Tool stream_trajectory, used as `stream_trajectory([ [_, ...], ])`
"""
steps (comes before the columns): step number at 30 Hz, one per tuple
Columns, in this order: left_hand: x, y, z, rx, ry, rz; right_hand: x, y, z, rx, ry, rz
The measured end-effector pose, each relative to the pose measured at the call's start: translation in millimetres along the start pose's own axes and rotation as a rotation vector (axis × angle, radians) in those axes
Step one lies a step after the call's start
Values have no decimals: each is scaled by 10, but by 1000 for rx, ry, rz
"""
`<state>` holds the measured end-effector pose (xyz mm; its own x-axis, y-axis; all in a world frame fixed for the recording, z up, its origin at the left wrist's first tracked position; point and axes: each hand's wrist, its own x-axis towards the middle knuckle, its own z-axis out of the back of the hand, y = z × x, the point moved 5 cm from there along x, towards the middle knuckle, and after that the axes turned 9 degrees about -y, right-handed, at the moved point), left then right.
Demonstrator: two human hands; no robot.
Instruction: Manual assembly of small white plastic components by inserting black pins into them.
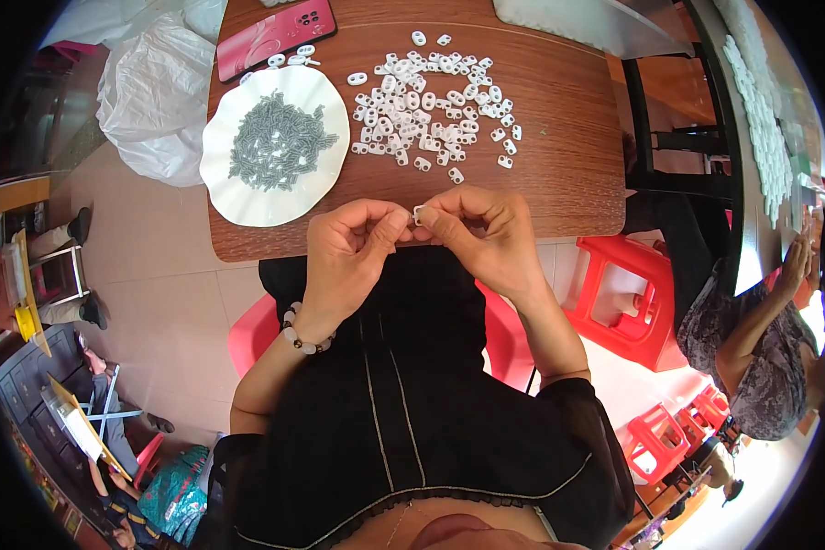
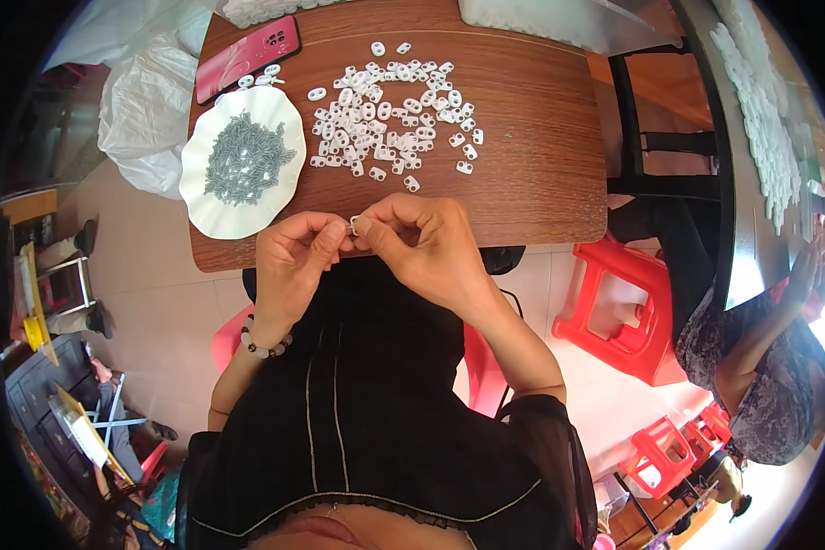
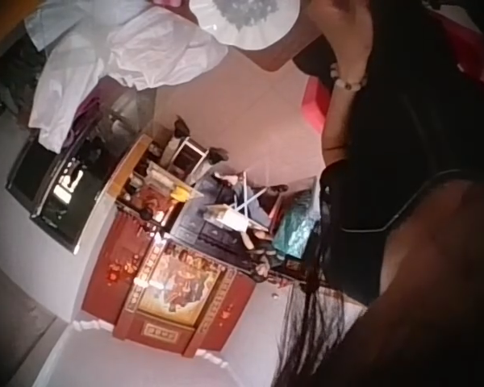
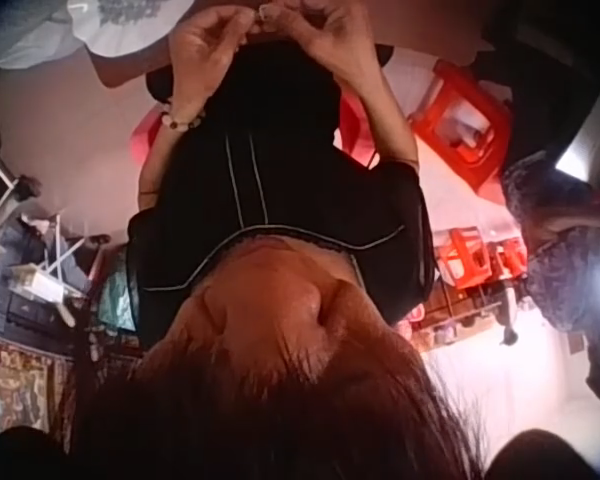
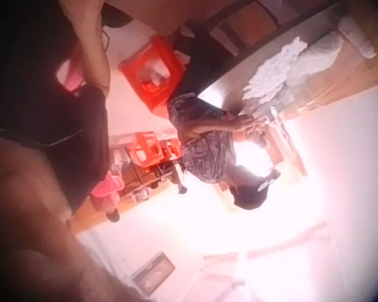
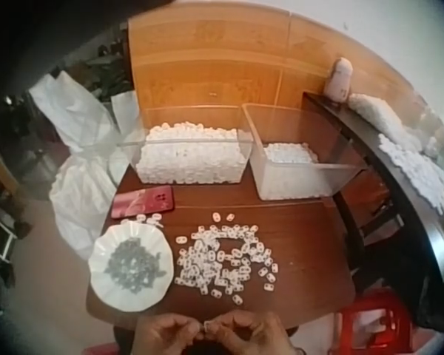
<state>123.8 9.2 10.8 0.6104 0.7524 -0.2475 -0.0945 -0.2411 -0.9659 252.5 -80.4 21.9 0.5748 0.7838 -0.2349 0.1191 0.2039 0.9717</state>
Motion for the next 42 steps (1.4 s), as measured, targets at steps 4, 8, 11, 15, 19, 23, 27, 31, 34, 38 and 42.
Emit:
stream_trajectory([
  [4,-6,-10,2,65,-10,-67,-27,39,-7,-67,8,39],
  [8,-11,3,9,86,-47,-115,-44,107,-12,-244,-30,163],
  [11,-25,4,5,103,-90,-144,-54,131,-31,-337,-47,224],
  [15,-19,-12,-9,105,-97,-133,-49,98,-42,-336,-58,240],
  [19,-13,14,-20,92,-100,-83,-32,70,-57,-315,-52,228],
  [23,4,30,-38,14,-87,-65,7,-5,-53,-88,-48,125],
  [27,40,64,-25,-29,-46,-8,47,-53,-23,11,-29,23],
  [31,58,76,-24,-75,-10,12,62,-62,-18,34,-31,-24],
  [34,59,93,-18,-85,-3,26,65,-78,-16,40,-22,-40],
  [38,56,117,-4,-115,-15,53,62,-71,-11,56,-19,-27],
  [42,59,119,25,-138,-30,92,59,-80,6,29,-21,-41],
])
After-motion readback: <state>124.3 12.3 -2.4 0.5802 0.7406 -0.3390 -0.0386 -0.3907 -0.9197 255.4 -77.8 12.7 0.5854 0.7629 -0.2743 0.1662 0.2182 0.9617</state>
